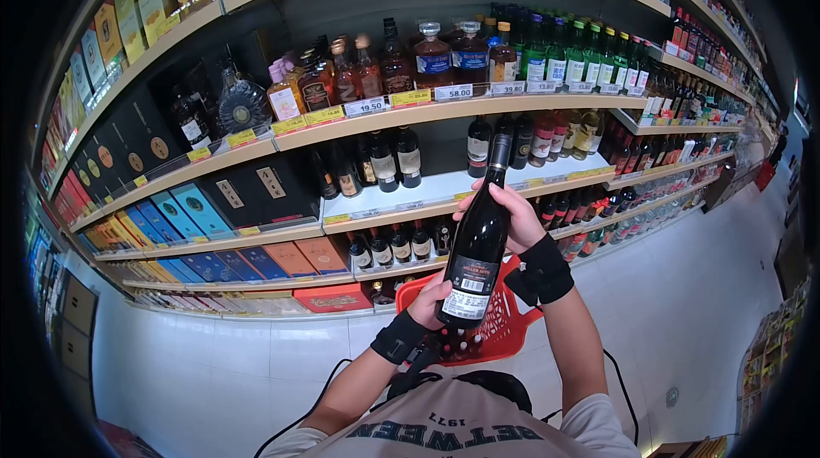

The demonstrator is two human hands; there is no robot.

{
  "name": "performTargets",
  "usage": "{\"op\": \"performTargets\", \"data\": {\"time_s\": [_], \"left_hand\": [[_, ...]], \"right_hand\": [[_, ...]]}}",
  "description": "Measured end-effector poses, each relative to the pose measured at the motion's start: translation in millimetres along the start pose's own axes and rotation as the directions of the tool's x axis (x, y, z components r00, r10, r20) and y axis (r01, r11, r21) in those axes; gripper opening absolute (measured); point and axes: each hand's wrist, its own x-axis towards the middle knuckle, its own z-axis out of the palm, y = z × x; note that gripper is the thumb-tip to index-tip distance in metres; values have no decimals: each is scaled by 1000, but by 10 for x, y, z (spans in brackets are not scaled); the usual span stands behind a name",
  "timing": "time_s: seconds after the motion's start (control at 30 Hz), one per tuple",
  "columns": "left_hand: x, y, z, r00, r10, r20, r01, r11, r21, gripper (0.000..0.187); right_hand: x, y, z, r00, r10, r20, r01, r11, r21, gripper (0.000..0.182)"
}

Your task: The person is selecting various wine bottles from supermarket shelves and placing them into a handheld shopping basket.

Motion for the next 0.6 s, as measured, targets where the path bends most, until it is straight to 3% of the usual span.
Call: {"op": "performTargets", "data": {"time_s": [0.23, 0.43, 0.47, 0.6], "left_hand": [[68, -12, -43, 1000, 15, -3, -15, 1000, 15, 77], [27, 73, 21, 999, 38, 36, -38, 999, 0, 78], [-10, 75, -104, 993, 93, -78, -84, 990, 115, 78], [-69, 98, -135, 924, 353, -148, -266, 869, 417, 72]], "right_hand": [[22, -3, 30, 1000, 7, 11, -7, 1000, 14, 33], [65, 64, 47, 994, -76, -73, 63, 985, -160, 24], [72, 72, 85, 988, -110, -109, 87, 976, -199, 21], [124, 164, 122, 897, -367, -246, 211, 845, -491, 21]]}}
